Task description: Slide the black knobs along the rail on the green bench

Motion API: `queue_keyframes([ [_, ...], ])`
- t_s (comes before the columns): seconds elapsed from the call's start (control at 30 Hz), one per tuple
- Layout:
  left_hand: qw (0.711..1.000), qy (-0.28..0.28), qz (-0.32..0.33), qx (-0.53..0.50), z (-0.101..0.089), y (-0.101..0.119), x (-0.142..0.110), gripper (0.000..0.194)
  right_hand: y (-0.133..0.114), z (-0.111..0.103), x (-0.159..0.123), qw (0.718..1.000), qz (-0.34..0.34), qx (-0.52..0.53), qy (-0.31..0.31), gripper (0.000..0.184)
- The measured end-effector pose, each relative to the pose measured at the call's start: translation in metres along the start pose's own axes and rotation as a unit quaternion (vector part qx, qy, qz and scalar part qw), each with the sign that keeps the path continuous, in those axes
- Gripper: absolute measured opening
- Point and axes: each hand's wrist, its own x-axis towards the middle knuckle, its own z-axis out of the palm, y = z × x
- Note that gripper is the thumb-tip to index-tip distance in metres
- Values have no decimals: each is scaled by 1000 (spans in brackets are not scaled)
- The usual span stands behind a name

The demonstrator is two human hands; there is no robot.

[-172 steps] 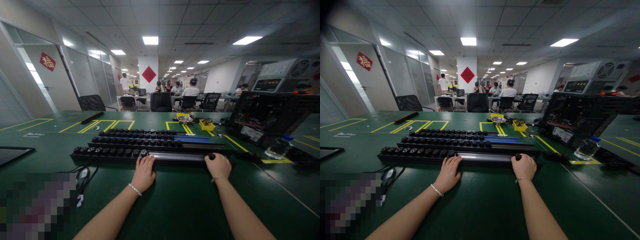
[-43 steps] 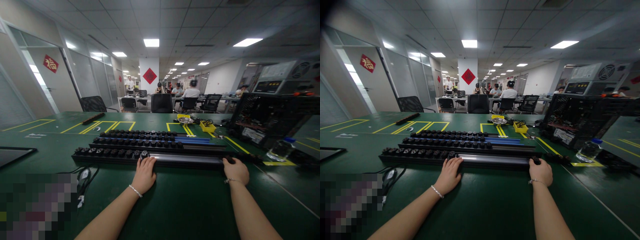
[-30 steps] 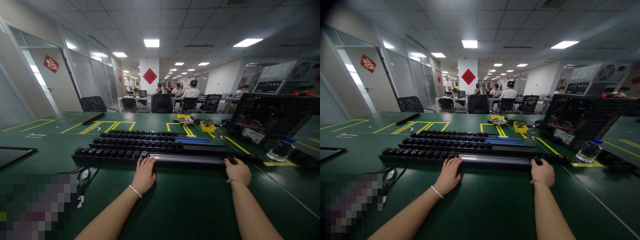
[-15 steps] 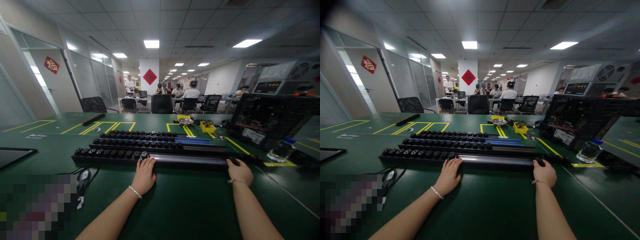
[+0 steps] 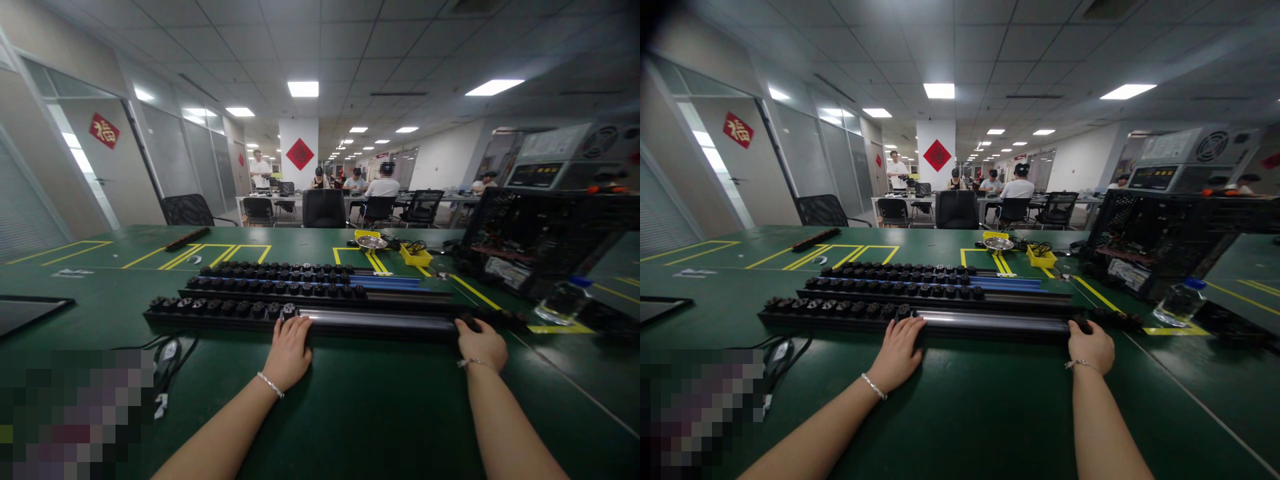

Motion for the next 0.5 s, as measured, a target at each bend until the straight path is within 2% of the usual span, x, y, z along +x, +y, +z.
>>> queue_keyframes([
  [0.2, 1000, 1, 0, 8, 1, -1, 0, 57, 5, 2, 4, 999, -5, 29, 15, 48],
  [0.33, 1000, -1, 0, 2, 0, -1, 0, 56, 6, 1, 6, 1000, 16, 19, 5, 51],
  [0.5, 1000, 1, 1, 6, -1, 0, 0, 56, 12, 6, 10, 999, 1, 44, 23, 52],
])
